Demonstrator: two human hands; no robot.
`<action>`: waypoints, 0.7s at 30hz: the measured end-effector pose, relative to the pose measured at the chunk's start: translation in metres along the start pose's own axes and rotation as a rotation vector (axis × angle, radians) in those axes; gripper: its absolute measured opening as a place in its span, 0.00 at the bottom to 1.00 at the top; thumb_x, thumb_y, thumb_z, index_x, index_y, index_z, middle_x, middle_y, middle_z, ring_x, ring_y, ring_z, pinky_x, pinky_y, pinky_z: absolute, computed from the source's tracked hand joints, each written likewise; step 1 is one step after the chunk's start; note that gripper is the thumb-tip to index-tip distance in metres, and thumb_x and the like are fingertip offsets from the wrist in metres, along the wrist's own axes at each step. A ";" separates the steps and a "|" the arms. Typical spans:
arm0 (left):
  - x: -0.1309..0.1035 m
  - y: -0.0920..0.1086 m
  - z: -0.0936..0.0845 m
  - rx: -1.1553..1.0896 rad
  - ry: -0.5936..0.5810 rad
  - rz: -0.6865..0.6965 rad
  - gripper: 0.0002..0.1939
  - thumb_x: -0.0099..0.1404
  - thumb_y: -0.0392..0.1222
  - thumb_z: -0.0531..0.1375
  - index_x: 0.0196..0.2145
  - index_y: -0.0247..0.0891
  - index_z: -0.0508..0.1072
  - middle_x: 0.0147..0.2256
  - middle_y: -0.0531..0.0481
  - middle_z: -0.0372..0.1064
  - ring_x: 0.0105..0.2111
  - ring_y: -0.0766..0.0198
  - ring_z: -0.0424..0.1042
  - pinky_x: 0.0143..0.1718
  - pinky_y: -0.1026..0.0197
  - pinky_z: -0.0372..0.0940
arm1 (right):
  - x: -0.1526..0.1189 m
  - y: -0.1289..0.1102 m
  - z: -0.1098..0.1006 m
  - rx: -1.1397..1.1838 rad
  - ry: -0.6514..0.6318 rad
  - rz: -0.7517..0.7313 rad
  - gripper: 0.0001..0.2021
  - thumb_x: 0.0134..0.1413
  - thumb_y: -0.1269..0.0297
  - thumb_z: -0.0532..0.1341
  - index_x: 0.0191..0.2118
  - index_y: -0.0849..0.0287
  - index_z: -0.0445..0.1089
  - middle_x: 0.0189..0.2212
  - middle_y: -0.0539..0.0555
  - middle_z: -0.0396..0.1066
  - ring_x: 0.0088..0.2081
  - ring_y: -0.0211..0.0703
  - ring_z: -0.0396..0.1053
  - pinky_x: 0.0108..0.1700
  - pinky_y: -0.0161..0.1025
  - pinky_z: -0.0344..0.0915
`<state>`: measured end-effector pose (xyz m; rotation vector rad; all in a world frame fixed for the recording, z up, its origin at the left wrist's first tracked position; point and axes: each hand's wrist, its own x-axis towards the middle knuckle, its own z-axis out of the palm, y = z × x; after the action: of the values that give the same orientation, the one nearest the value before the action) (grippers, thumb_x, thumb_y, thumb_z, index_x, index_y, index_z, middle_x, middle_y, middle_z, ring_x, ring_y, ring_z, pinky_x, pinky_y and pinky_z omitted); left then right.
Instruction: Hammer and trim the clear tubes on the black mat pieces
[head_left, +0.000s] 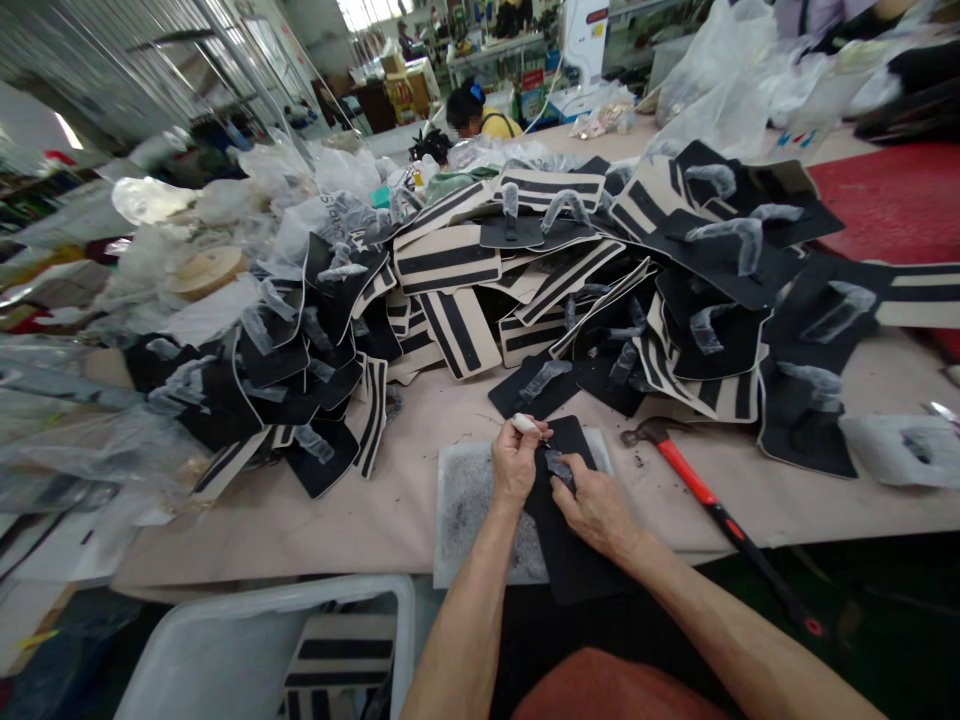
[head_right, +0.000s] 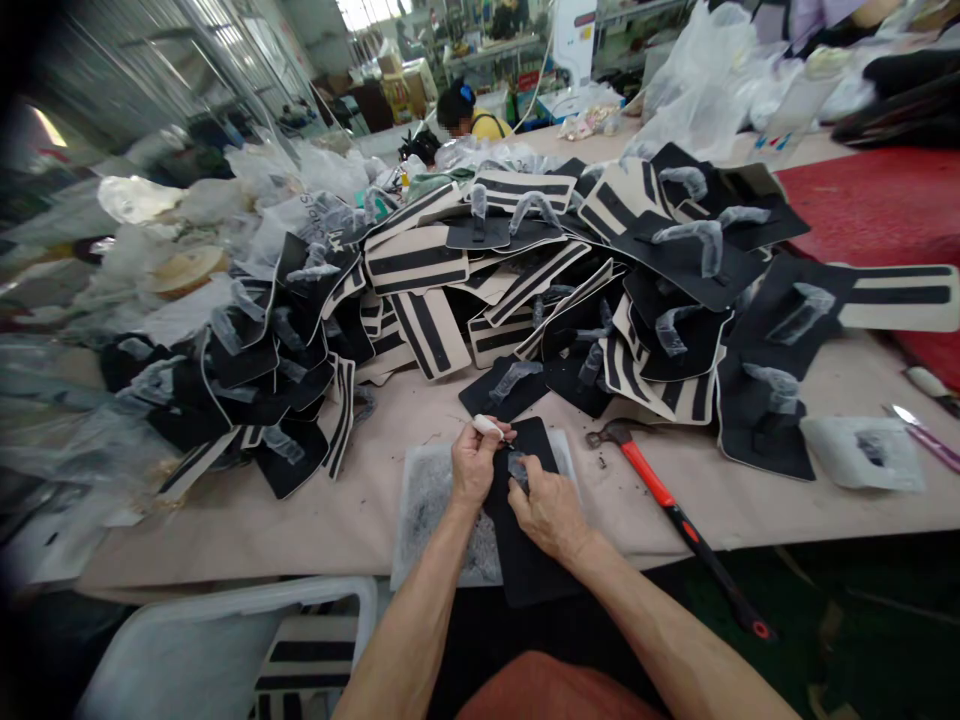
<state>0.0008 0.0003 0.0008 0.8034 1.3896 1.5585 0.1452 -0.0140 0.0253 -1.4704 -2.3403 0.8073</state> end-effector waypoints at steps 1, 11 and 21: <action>0.000 0.000 0.000 -0.009 0.009 -0.006 0.18 0.63 0.53 0.64 0.41 0.36 0.70 0.37 0.45 0.77 0.35 0.59 0.80 0.41 0.57 0.73 | 0.000 0.001 -0.001 -0.010 -0.009 0.011 0.15 0.63 0.61 0.51 0.50 0.61 0.67 0.30 0.57 0.77 0.31 0.49 0.75 0.33 0.39 0.60; 0.003 0.000 0.002 -0.012 -0.020 -0.023 0.18 0.63 0.53 0.64 0.41 0.36 0.70 0.38 0.45 0.77 0.37 0.58 0.80 0.43 0.57 0.73 | -0.002 0.007 -0.004 -0.025 -0.046 0.037 0.15 0.63 0.59 0.53 0.50 0.60 0.68 0.30 0.57 0.77 0.30 0.49 0.74 0.33 0.40 0.60; 0.002 0.000 0.004 0.303 -0.030 0.120 0.07 0.67 0.45 0.60 0.40 0.39 0.71 0.35 0.47 0.77 0.38 0.59 0.79 0.42 0.59 0.72 | -0.005 0.006 -0.009 0.065 -0.062 0.015 0.19 0.63 0.55 0.54 0.55 0.60 0.66 0.31 0.56 0.76 0.32 0.49 0.74 0.35 0.41 0.63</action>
<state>0.0040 0.0036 0.0013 1.1047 1.6034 1.4365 0.1561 -0.0140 0.0294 -1.4580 -2.3268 0.9371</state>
